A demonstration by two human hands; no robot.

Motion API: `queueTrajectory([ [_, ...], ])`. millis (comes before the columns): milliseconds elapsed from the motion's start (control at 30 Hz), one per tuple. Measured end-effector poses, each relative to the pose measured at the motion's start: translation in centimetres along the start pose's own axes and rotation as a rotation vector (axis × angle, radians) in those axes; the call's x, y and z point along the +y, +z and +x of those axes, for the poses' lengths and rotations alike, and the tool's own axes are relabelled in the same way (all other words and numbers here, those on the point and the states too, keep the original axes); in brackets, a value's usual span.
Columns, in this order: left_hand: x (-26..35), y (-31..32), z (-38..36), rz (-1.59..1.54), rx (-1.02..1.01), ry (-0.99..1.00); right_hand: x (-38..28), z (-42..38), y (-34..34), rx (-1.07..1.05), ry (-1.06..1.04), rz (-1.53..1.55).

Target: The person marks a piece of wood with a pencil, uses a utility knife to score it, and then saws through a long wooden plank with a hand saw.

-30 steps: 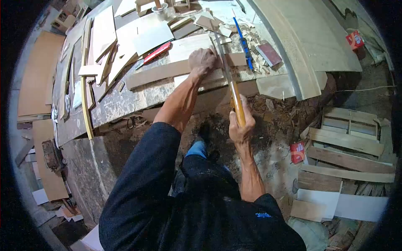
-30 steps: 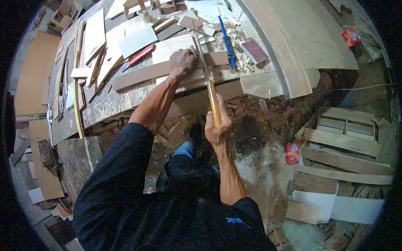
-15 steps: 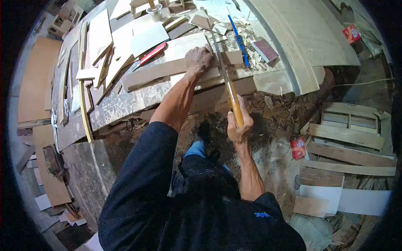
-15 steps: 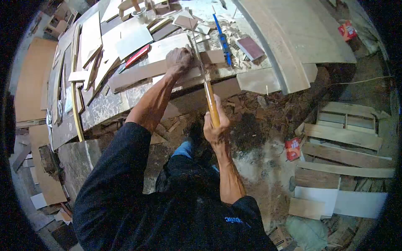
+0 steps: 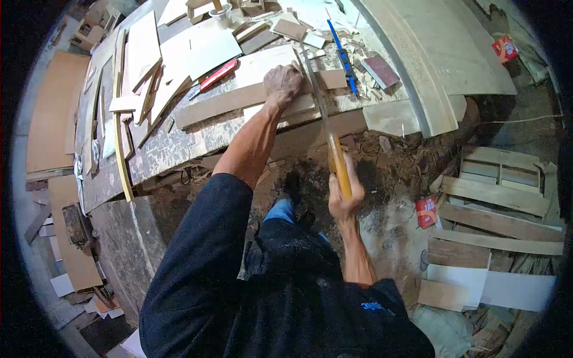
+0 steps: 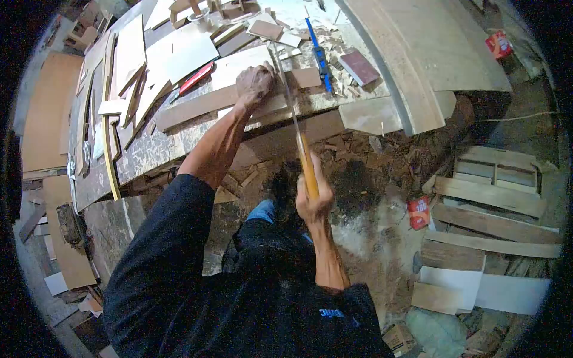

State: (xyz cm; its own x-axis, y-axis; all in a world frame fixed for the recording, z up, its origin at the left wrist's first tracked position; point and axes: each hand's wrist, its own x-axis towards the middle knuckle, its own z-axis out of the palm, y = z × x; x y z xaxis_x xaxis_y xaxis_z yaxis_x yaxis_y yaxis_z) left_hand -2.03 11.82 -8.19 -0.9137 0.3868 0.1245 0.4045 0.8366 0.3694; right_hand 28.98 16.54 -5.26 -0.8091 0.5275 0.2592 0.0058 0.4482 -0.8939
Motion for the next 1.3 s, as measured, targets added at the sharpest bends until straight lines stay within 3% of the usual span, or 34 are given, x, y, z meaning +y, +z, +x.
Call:
queueTrajectory([
  [133, 1.1, -1.6, -0.1, 0.026, -0.117, -0.057, -0.4, -4.3, -1.7, 0.054, -0.003, -0.021],
  [300, 0.2, -0.4, 0.0, 0.080, -0.082, -0.002, 1.4, 3.2, 2.1, 0.034, -0.067, 0.029],
  [400, 1.3, -1.4, 0.0, 0.034, -0.089, -0.103, 1.4, 1.6, 0.9, 0.011, -0.001, 0.016],
  [500, 0.0, -0.1, 0.0, 0.035, 0.024, 0.068, 0.5, -2.2, -1.1, 0.031, 0.014, 0.034],
  [567, 0.5, -0.3, -0.3, 0.025, -0.007, -0.026, 1.2, -3.3, -1.0, 0.102, -0.075, 0.006],
  [600, 0.9, -0.5, -0.2, 0.026, -0.020, -0.049, 0.3, -1.6, -0.8, 0.010, 0.047, 0.003],
  [633, 1.0, -0.7, 0.0, 0.028, -0.028, -0.073, 0.7, 0.4, 0.4, -0.003, 0.041, 0.067],
  [700, 0.2, -0.4, -0.2, 0.006, -0.009, -0.022, 1.3, 4.7, 2.2, -0.005, -0.058, 0.015],
  [800, 0.1, 0.0, 0.1, 0.009, 0.010, 0.017, 1.1, 3.3, 1.4, 0.032, -0.154, 0.035],
  [900, 0.6, -0.2, 0.1, 0.046, 0.025, -0.043, 1.1, -2.1, -0.8, -0.021, 0.092, 0.037],
  [1033, 0.6, -1.3, 0.0, 0.040, -0.091, 0.021, 0.0, 0.2, -0.1, -0.039, 0.091, -0.035],
  [1067, 0.0, -0.4, 0.3, 0.041, -0.083, 0.028, 0.1, 2.9, 1.1, 0.003, -0.081, 0.066],
  [1167, 0.1, -0.2, 0.3, 0.027, -0.028, 0.011, 1.4, 4.1, 2.2, 0.036, -0.078, 0.045],
  [1300, 0.2, -0.5, 0.0, 0.099, -0.023, 0.015, 1.3, -1.5, -0.7, -0.032, 0.047, 0.061],
])
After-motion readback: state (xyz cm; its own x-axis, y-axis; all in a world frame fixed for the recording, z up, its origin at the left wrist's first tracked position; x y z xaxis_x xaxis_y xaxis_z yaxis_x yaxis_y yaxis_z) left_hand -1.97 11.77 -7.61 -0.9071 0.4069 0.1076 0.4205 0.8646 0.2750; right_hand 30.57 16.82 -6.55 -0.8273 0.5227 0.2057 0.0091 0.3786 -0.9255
